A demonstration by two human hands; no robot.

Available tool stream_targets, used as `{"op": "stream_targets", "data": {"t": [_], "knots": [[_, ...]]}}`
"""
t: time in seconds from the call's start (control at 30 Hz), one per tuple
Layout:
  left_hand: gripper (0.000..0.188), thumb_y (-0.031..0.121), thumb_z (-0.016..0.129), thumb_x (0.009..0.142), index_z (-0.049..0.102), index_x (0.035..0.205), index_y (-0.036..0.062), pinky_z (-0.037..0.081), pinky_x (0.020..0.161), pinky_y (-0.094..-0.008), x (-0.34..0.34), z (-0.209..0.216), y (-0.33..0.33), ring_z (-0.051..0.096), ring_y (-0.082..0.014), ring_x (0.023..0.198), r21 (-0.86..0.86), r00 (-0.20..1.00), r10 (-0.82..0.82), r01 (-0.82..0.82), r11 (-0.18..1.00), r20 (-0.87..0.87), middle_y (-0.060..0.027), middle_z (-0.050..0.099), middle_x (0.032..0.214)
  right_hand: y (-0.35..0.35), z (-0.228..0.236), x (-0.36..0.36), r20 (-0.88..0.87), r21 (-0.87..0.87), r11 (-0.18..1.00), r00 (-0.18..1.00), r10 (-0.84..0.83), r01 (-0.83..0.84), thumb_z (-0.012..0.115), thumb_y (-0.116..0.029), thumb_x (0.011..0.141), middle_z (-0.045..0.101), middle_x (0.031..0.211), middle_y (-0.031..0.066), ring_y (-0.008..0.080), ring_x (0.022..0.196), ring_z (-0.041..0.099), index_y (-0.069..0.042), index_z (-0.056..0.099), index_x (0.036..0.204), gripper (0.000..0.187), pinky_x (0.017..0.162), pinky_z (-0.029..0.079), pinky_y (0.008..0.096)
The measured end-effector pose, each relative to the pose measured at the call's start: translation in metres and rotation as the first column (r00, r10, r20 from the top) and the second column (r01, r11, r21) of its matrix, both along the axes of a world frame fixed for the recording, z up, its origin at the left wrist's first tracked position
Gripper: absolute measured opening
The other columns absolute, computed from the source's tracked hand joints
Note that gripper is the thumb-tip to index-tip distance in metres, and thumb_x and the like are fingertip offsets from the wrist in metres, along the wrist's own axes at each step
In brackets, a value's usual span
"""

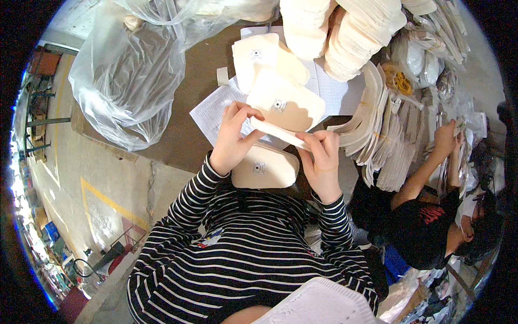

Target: The person repeatedly picks up small, folded, off-white fabric pieces from a table, aligns them, and stacks them into neat piles. The person occasionally places completed stacks into a clear plastic bag. A coworker is visible in the background handling similar items.

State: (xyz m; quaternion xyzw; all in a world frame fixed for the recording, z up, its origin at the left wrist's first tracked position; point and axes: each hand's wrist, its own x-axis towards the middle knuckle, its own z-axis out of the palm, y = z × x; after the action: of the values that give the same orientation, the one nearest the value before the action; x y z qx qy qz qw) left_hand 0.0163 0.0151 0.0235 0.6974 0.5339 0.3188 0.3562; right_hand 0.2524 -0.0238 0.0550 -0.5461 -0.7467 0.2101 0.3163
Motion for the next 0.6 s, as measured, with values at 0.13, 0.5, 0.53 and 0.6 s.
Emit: {"op": "stream_targets", "data": {"t": [0.13,0.5,0.53,0.6], "knots": [[0.055,0.007,0.084,0.071,0.057,0.118,0.0094,0.027,0.118,-0.0484,0.009,0.003,-0.005,0.049,-0.0336,0.129,0.187,0.992,-0.084,0.066,0.98,0.094,-0.016,0.054,0.132,-0.005,-0.01,-0.001,-0.186,-0.055,0.998,0.982,-0.021,0.011,0.07,0.007,0.079,0.054,0.125,0.0149,0.0306,0.122,0.052,-0.006,0.062,0.12,0.043,0.101,0.044,0.0392],[0.03,0.012,0.071,0.089,0.067,0.117,0.0033,0.054,0.082,-0.0331,0.007,0.004,-0.011,0.07,-0.0265,0.096,-0.124,0.993,0.042,-0.028,0.992,0.111,-0.0133,0.072,0.107,0.002,-0.033,-0.009,-0.232,-0.081,0.995,0.972,0.036,-0.056,0.068,0.008,0.077,0.062,0.125,0.0181,0.0349,0.115,0.06,-0.007,0.058,0.129,0.055,0.099,0.049,0.0414],[0.029,0.012,0.071,0.09,0.067,0.117,0.0031,0.054,0.081,-0.0325,0.005,0.005,-0.011,0.071,-0.0256,0.095,-0.129,0.994,0.036,-0.023,0.991,0.105,-0.013,0.072,0.106,0.004,-0.031,-0.009,-0.194,0.039,0.999,0.981,0.029,-0.022,0.072,0.004,0.079,0.068,0.114,0.0151,0.033,0.101,0.066,-0.006,0.06,0.128,0.051,0.089,0.053,0.0391],[0.026,0.012,0.07,0.09,0.068,0.115,0.0025,0.055,0.08,-0.0314,0.003,0.007,-0.01,0.071,-0.0237,0.092,-0.14,0.996,0.025,-0.012,0.99,0.091,-0.0124,0.073,0.102,0.0,-0.026,-0.008,-0.212,-0.041,0.998,0.976,-0.049,0.041,0.075,0.001,0.081,0.068,0.116,0.0158,0.0317,0.102,0.067,-0.004,0.06,0.128,0.049,0.09,0.053,0.0376]]}}
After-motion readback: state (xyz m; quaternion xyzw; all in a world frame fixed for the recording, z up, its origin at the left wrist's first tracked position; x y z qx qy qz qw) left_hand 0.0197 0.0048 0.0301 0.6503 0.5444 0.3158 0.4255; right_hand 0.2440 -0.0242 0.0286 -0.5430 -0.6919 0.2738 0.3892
